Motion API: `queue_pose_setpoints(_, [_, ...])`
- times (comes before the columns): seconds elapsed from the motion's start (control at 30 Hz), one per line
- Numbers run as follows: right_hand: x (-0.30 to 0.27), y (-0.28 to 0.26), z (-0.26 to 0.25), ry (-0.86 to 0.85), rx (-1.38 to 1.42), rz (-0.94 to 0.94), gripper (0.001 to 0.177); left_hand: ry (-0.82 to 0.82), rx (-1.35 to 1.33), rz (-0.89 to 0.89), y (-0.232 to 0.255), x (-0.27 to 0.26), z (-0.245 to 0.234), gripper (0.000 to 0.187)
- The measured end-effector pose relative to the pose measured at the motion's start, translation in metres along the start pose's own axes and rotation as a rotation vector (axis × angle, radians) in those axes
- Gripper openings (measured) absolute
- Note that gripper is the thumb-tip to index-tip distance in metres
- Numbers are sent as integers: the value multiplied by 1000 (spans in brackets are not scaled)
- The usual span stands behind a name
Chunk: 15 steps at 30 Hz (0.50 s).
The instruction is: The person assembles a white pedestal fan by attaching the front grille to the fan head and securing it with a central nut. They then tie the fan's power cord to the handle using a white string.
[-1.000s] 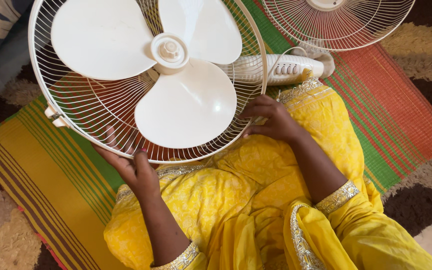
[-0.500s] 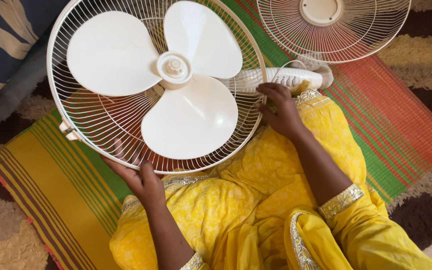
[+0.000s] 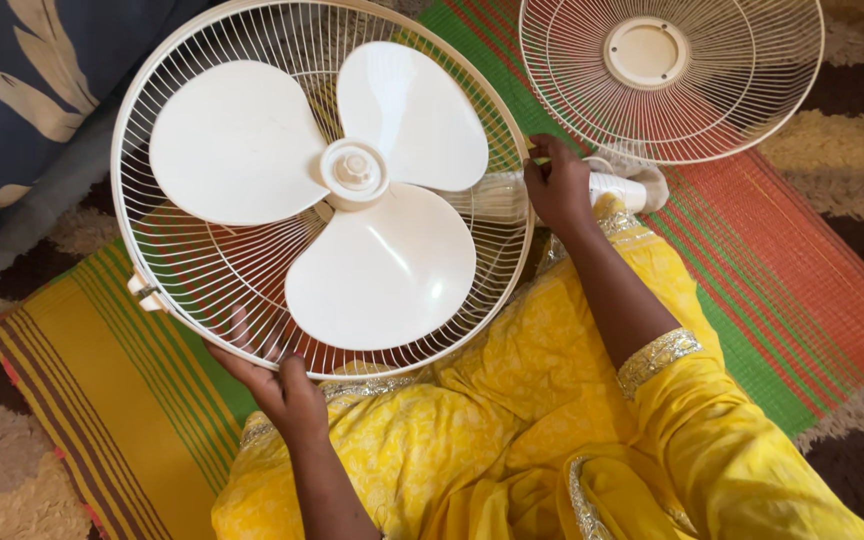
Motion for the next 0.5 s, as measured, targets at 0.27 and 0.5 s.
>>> queue_pose_setpoints(0.27, [12,20,19,15,-23,77,25,4,-33,-74,-3,-1,0,102])
queue_pose_setpoints(0.5, [13,17,21,21,38,66,27,-7,34,-28,6,-2,1,103])
Point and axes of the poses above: each hand's wrist, its own x-axis towards the middle knuckle, its own z-axis out of the palm, y = z × x, the point moved 5 cm from there along x, towards the middle knuckle, and after that the axes turned 2 degrees about x, right-handed, at the moved point
